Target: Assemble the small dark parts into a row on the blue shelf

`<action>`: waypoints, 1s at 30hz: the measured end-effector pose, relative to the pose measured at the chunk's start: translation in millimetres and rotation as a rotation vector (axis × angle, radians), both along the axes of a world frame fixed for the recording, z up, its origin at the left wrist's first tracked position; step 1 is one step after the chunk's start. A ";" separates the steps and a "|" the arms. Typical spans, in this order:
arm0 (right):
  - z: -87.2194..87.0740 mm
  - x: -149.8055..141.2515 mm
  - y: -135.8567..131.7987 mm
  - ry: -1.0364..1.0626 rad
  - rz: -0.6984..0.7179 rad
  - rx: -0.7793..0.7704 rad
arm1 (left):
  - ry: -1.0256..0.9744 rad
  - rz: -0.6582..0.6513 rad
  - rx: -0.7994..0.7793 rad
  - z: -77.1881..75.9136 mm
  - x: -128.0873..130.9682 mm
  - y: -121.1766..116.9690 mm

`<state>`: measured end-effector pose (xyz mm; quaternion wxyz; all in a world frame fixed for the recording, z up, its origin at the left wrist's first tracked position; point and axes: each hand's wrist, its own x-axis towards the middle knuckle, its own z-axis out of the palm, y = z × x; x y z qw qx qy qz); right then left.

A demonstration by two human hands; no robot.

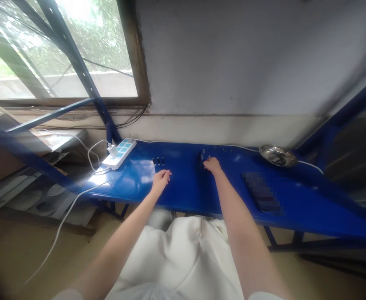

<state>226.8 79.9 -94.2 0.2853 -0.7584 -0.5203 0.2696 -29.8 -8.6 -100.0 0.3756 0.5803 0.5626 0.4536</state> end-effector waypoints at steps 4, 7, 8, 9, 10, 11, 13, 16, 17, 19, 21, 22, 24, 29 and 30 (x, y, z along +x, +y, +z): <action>0.5 2.8 1.6 0.057 0.035 -0.121 | 0.000 0.000 -0.002 -0.5 -0.1 0.3; 0.1 3.3 0.2 0.109 0.064 -0.084 | -0.001 -0.010 0.000 -0.1 -0.4 -0.1; 0.2 3.0 -1.1 0.132 0.074 -0.069 | 0.000 -0.011 0.002 -0.1 -0.4 -0.1; 0.6 2.6 -2.6 0.159 0.080 -0.061 | 0.002 -0.010 0.004 -0.1 -0.4 -0.1; 1.4 2.0 -4.3 0.190 0.082 -0.055 | 0.004 -0.009 0.006 -0.3 -0.3 0.1; 2.5 1.2 -6.1 0.222 0.078 -0.052 | 0.006 -0.008 0.007 -0.5 -0.3 0.2; 5.8 -0.1 -9.4 0.278 0.060 -0.045 | 0.009 -0.007 0.005 -0.9 -0.2 0.4; 10.9 -0.6 -11.6 0.293 0.051 -0.054 | 0.007 -0.010 0.001 -0.8 -0.2 0.1; 11.9 -0.1 -11.4 0.285 0.057 -0.062 | 0.005 -0.012 0.001 -0.5 -0.2 -0.1; 12.3 1.6 -9.8 0.248 0.076 -0.073 | 0.000 -0.012 0.001 0.2 -0.2 -0.5; 10.6 3.2 -7.3 0.176 0.097 -0.066 | -0.001 -0.014 0.001 0.8 -0.4 -0.8; 9.1 3.6 -6.1 0.124 0.111 -0.058 | 0.000 -0.016 -0.002 1.0 -0.4 -0.8; 5.8 2.9 -4.1 0.022 0.125 -0.028 | 0.003 -0.020 -0.007 1.0 -0.7 -0.7; -0.9 -6.0 -0.6 -0.170 0.073 0.100 | 0.003 -0.018 0.005 -0.2 -1.1 -0.1; -1.7 -7.8 0.2 -0.201 0.067 0.106 | 0.002 -0.016 0.006 -0.3 -1.2 -0.1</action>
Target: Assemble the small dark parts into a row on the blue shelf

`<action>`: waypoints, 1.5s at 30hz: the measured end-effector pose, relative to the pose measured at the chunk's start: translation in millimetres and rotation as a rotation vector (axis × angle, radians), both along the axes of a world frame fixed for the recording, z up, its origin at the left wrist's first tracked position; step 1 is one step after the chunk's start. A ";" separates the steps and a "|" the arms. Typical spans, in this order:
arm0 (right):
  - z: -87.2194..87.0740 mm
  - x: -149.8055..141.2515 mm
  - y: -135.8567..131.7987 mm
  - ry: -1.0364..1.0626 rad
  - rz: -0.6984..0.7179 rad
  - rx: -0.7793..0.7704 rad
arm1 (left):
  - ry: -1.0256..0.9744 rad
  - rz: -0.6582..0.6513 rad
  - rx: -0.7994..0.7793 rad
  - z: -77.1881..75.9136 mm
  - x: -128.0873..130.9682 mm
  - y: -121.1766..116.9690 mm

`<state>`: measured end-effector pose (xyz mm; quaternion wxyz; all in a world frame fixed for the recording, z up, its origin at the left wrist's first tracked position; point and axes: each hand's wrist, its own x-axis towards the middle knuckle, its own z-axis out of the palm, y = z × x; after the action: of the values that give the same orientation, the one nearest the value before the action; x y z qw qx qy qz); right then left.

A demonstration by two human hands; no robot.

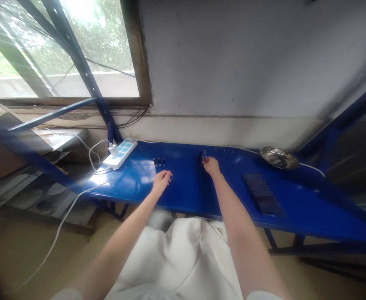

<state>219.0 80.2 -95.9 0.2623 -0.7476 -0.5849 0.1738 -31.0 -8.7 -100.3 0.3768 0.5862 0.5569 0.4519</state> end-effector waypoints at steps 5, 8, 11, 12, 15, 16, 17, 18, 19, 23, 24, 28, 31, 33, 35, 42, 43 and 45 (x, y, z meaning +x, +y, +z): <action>-2.5 -4.4 4.7 -0.041 -0.039 -0.007 | 0.002 -0.006 0.000 0.5 -0.3 -0.2; -3.5 -4.7 6.5 -0.057 -0.068 -0.019 | 0.002 -0.001 -0.004 0.4 -0.1 0.0; -4.3 -4.7 6.8 -0.089 -0.084 -0.023 | 0.000 0.000 0.004 0.6 -0.2 -0.5; -4.6 -4.8 6.7 -0.096 -0.082 -0.021 | 0.001 -0.001 0.009 0.9 -0.3 -0.9; -4.8 -5.3 5.8 -0.106 -0.073 -0.021 | 0.017 -0.001 0.022 3.1 -0.3 -2.8; -4.7 -5.6 5.3 -0.106 -0.073 -0.023 | 0.024 0.002 0.032 4.0 0.1 -3.4; -4.4 -6.0 4.8 -0.105 -0.074 -0.025 | 0.031 0.011 0.049 4.7 0.7 -3.9; -4.0 -6.4 4.2 -0.103 -0.074 -0.025 | 0.034 0.027 0.076 5.3 1.5 -4.1; -3.6 -6.9 3.7 -0.101 -0.073 -0.026 | 0.036 0.046 0.110 5.5 2.6 -4.2; -1.0 -8.6 3.2 -0.110 -0.070 -0.040 | 0.103 0.143 0.221 3.4 6.1 -2.7; -0.3 -8.7 3.5 -0.111 -0.070 -0.048 | 0.145 0.165 0.232 2.7 6.1 -2.0; 3.5 -6.3 2.8 -0.075 -0.046 -0.091 | 0.359 0.179 0.234 5.1 2.4 2.4; 7.3 -2.4 -4.4 -0.015 -0.037 -0.119 | 0.546 0.100 0.167 12.2 -0.3 8.2; 10.3 -0.6 -13.6 0.015 -0.053 -0.110 | 0.654 0.066 0.110 17.4 -0.1 12.8; 13.5 -0.9 -25.4 0.033 -0.066 -0.070 | 0.719 0.052 0.062 21.8 1.5 17.4; 29.3 -19.2 -67.6 0.186 0.075 0.169 | 0.828 0.049 -0.065 27.5 7.3 33.1; 33.2 -22.9 -72.2 0.213 0.103 0.183 | 0.839 0.052 -0.067 26.5 7.2 35.6; 42.5 -29.9 -80.4 0.256 0.152 0.190 | 0.849 0.074 -0.036 23.7 6.2 40.5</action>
<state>189.1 -0.2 -53.4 0.3901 -0.6448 -0.6153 0.2311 -24.8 31.8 -76.6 0.1079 0.6932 0.6911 0.1738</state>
